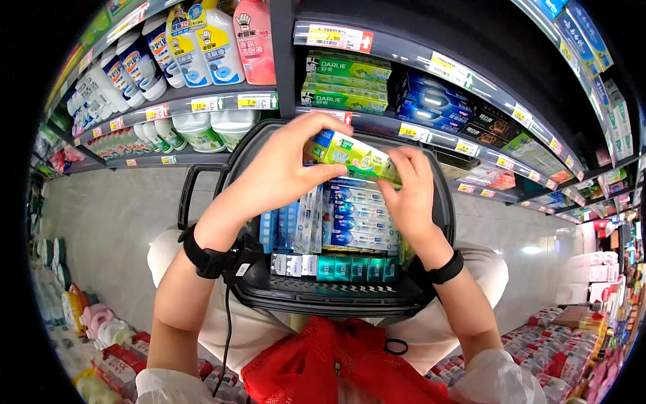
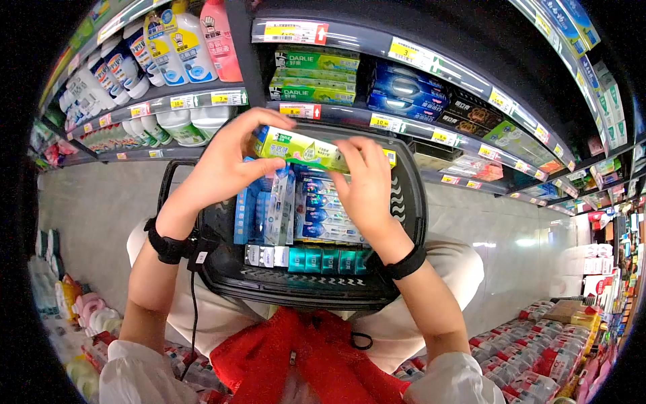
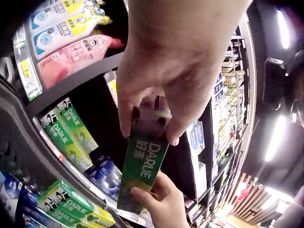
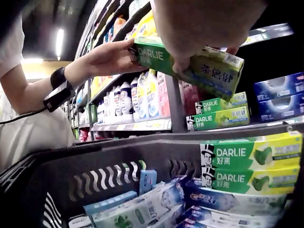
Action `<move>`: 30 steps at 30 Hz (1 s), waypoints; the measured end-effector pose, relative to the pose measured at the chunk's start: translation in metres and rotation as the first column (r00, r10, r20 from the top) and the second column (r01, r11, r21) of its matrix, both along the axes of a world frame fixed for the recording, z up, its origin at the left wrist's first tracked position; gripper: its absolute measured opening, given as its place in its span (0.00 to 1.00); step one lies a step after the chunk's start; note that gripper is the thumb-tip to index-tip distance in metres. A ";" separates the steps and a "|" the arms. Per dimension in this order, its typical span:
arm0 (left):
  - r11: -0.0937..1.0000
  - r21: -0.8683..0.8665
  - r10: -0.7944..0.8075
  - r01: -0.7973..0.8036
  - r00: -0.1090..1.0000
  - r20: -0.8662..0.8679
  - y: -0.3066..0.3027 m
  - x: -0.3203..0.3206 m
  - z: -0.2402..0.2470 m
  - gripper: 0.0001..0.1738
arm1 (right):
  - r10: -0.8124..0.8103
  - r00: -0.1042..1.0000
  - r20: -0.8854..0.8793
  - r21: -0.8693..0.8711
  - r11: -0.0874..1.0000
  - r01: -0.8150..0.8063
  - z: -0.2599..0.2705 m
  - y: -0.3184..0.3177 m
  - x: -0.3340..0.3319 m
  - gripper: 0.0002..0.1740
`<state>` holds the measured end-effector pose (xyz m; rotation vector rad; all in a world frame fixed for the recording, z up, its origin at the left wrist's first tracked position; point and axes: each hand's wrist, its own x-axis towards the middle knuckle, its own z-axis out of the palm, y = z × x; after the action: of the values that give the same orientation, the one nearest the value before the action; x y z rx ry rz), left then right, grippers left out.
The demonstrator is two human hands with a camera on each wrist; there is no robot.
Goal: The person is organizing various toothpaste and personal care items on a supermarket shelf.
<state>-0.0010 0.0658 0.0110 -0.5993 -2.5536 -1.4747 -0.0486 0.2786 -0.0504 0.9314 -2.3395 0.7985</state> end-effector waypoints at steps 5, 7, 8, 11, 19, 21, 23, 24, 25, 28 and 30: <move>0.911 0.353 0.282 -0.216 0.948 -0.149 -0.040 -0.011 0.017 0.20 | -0.086 0.977 -0.196 -0.006 0.996 0.086 0.016 -0.021 -0.038 0.26; 0.871 0.405 0.364 -0.277 0.919 -0.154 -0.064 -0.014 0.025 0.19 | -0.102 0.969 -0.225 0.043 0.992 0.115 0.013 -0.033 -0.062 0.24; 0.849 0.434 0.388 -0.301 0.913 -0.126 -0.073 -0.013 0.028 0.18 | -0.118 0.967 -0.224 0.073 0.988 0.137 0.010 -0.039 -0.076 0.24; 0.802 0.453 0.468 -0.390 0.881 -0.070 -0.083 -0.010 0.028 0.17 | -0.116 0.968 -0.224 0.111 0.983 0.143 0.003 -0.056 -0.110 0.22; 0.773 0.496 0.468 -0.396 0.884 -0.024 -0.095 -0.010 0.032 0.15 | -0.232 0.942 -0.240 0.347 0.886 0.307 -0.003 -0.095 -0.169 0.24; 0.770 0.507 0.462 -0.387 0.887 -0.025 -0.095 -0.012 0.031 0.15 | -0.237 0.941 -0.240 0.358 0.880 0.313 -0.009 -0.097 -0.176 0.24; 0.751 0.557 0.431 -0.354 0.903 -0.007 -0.095 -0.014 0.032 0.14 | -0.239 0.941 -0.240 0.367 0.875 0.316 -0.014 -0.097 -0.182 0.23; 0.748 0.559 0.435 -0.358 0.901 -0.006 -0.095 -0.014 0.033 0.14 | -0.240 0.944 -0.226 0.371 0.875 0.311 -0.014 -0.097 -0.183 0.23; 0.735 0.583 0.430 -0.346 0.903 -0.007 -0.095 -0.014 0.034 0.14 | -0.240 0.947 -0.212 0.376 0.874 0.306 -0.014 -0.097 -0.185 0.23; 0.719 0.614 0.425 -0.326 0.905 -0.017 -0.093 -0.016 0.035 0.13 | -0.237 0.939 -0.250 0.404 0.856 0.324 -0.014 -0.096 -0.187 0.23; 0.717 0.620 0.423 -0.318 0.906 -0.025 -0.091 -0.019 0.034 0.13 | -0.226 0.927 -0.299 0.405 0.849 0.338 -0.014 -0.096 -0.189 0.22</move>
<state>-0.0197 -0.0255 0.0453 -0.0876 -1.7599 -1.8406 -0.2373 0.1826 -0.0644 0.7725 -2.4027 0.0083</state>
